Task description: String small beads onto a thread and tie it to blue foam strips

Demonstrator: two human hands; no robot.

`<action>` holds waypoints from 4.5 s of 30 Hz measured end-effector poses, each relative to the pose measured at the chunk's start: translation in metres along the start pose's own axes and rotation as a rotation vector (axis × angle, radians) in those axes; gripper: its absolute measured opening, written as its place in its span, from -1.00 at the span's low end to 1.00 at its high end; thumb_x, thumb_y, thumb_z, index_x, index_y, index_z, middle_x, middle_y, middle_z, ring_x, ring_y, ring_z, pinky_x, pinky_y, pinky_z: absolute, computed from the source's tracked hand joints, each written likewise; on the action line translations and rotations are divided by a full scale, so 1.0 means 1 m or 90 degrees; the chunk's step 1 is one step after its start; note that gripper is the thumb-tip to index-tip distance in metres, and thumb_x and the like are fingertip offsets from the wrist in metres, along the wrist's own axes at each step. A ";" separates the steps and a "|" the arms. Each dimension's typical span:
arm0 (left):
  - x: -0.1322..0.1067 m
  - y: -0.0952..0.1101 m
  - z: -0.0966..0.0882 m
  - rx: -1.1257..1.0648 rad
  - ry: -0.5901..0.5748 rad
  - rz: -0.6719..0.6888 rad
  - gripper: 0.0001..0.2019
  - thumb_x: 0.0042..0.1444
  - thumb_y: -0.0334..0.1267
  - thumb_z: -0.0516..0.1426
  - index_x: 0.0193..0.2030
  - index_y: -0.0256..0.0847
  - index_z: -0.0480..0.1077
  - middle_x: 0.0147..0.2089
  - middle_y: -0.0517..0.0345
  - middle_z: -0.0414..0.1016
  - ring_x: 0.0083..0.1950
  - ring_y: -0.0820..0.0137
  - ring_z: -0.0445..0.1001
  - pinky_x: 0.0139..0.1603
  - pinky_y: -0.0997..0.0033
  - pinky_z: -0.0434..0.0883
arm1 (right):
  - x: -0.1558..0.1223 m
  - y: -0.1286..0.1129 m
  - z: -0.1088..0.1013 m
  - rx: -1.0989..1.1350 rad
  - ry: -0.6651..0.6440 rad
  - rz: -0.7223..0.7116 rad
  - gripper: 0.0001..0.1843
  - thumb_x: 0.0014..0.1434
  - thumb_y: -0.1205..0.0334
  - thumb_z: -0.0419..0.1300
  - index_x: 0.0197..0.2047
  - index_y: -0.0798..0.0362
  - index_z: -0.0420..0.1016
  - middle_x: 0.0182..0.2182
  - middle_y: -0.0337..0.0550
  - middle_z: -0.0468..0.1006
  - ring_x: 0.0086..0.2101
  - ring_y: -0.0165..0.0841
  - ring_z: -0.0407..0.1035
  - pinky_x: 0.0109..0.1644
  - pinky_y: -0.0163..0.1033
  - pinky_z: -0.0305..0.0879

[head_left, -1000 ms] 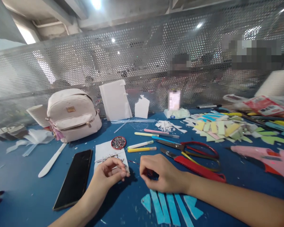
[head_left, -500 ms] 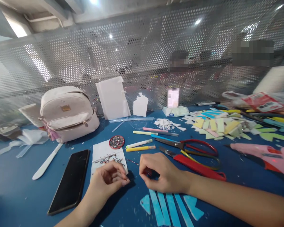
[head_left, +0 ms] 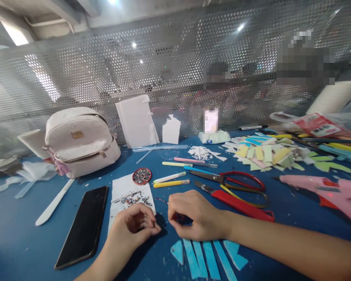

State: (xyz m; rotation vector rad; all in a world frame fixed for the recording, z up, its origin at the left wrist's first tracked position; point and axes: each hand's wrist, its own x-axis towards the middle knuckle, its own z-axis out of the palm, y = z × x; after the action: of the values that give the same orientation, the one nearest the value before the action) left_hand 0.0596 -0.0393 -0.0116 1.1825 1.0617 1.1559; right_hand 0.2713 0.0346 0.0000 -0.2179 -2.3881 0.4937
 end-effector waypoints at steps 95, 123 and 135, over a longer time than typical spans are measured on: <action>0.001 -0.004 0.003 -0.006 0.033 -0.030 -0.82 -0.15 -0.50 0.33 -0.45 -0.26 0.43 -0.53 0.33 0.45 -0.40 0.47 0.60 -0.35 0.62 0.45 | 0.001 0.000 0.001 -0.031 -0.002 -0.017 -0.89 0.08 0.43 0.08 -0.36 0.03 0.25 -0.47 -0.31 0.36 -0.47 -0.47 0.20 -0.43 -0.35 0.07; -0.005 0.005 0.007 0.395 -0.013 0.171 -0.87 0.07 -0.48 0.12 -0.39 -0.19 0.44 -0.37 0.19 0.40 -0.34 0.41 0.45 -0.28 0.48 0.41 | -0.001 0.000 0.004 -0.138 -0.032 -0.007 -0.88 0.03 0.44 0.07 -0.39 0.02 0.23 -0.49 -0.32 0.35 -0.47 -0.44 0.18 -0.42 -0.33 0.00; -0.006 0.005 0.013 0.427 -0.009 0.203 -0.88 0.09 -0.46 0.12 -0.38 -0.19 0.45 -0.37 0.16 0.45 -0.33 0.38 0.47 -0.26 0.43 0.43 | 0.000 -0.001 0.004 -0.195 -0.063 -0.013 -0.90 0.02 0.41 0.06 -0.40 0.03 0.23 -0.51 -0.31 0.33 -0.47 -0.42 0.20 -0.46 -0.30 -0.05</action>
State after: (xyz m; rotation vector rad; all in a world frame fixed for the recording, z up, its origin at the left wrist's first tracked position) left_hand 0.0714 -0.0463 -0.0058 1.9362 1.3337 1.0502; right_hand 0.2684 0.0324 -0.0019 -0.3096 -2.5541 0.1282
